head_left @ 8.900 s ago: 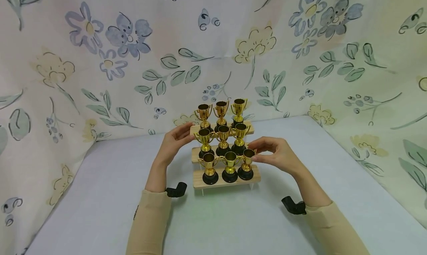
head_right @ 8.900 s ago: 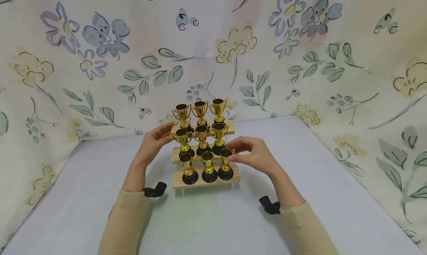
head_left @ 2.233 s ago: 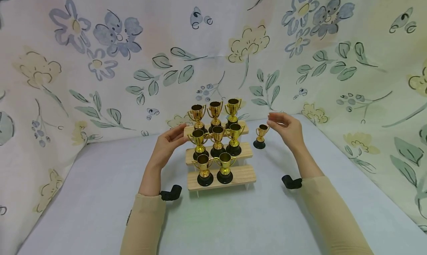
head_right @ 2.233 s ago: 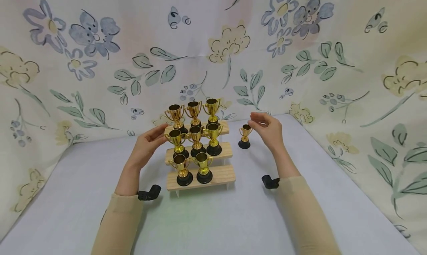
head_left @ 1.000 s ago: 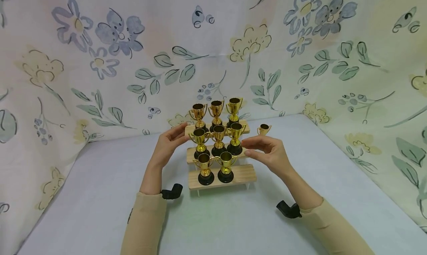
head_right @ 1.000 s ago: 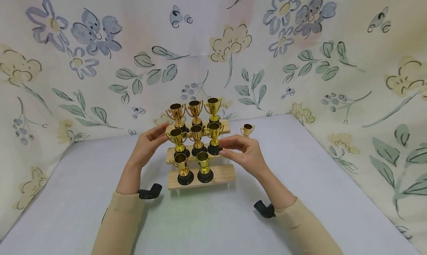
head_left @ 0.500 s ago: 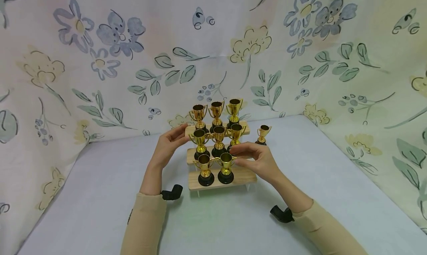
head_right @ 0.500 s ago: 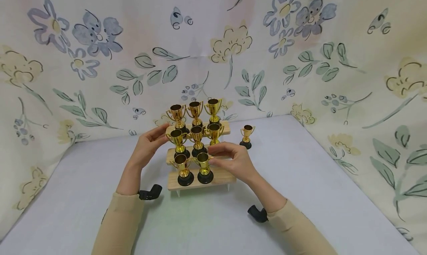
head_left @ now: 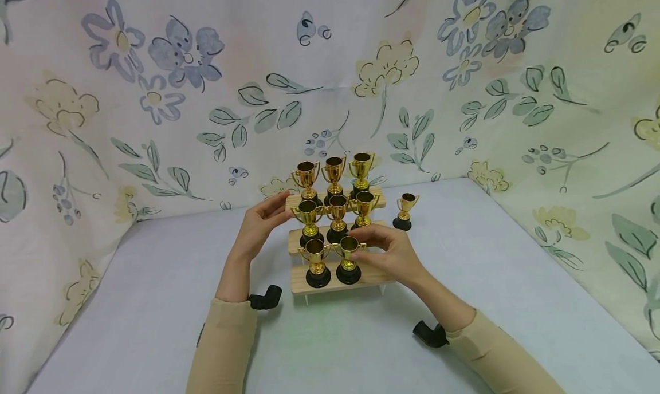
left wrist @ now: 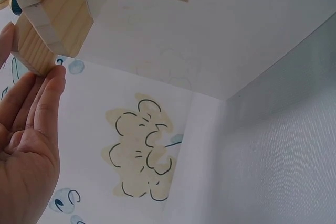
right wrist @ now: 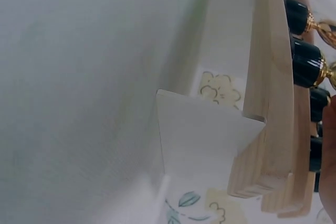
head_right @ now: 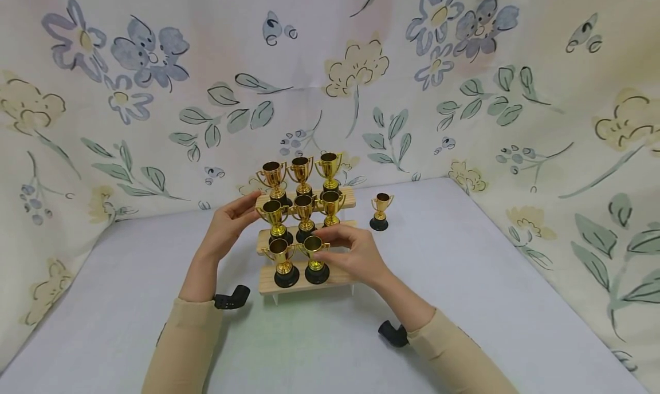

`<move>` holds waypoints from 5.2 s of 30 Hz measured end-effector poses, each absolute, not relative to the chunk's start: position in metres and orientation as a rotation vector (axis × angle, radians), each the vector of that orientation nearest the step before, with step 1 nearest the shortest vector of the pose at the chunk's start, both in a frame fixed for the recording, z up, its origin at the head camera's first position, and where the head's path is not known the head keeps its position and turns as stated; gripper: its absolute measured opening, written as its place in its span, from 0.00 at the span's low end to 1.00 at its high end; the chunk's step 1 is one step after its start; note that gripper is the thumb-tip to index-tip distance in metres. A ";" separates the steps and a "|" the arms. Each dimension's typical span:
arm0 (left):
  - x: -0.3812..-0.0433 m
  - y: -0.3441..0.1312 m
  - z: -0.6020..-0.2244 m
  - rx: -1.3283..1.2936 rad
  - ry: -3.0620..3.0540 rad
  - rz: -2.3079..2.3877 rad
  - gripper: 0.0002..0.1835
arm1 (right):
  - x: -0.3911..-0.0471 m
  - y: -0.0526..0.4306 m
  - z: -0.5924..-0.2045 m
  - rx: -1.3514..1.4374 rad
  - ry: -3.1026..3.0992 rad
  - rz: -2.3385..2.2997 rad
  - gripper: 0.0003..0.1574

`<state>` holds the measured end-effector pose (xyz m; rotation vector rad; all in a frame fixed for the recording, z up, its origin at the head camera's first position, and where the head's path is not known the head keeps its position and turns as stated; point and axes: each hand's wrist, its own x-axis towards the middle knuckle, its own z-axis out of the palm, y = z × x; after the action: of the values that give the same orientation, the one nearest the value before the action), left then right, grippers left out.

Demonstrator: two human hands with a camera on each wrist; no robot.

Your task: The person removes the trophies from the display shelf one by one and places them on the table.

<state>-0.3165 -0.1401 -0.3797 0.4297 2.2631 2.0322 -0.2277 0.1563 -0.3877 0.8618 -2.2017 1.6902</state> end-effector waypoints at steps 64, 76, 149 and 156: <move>-0.315 -0.141 -0.380 0.438 2.272 2.027 0.34 | -0.225 0.208 -0.374 0.871 -2.204 1.705 0.20; -0.318 -0.141 -0.381 0.457 2.286 2.016 0.34 | -0.231 0.228 -0.372 0.803 -2.176 1.741 0.18; -0.317 -0.142 -0.383 0.484 2.290 2.012 0.34 | -0.310 0.334 -0.415 0.243 -2.349 1.660 0.30; -0.316 -0.142 -0.382 0.481 2.292 2.008 0.34 | -0.313 0.335 -0.415 0.224 -2.366 1.689 0.31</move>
<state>-0.3160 -0.1419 -0.3824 0.4810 2.2920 2.0085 -0.3129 0.3350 -0.4154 0.2241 -2.3663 1.6889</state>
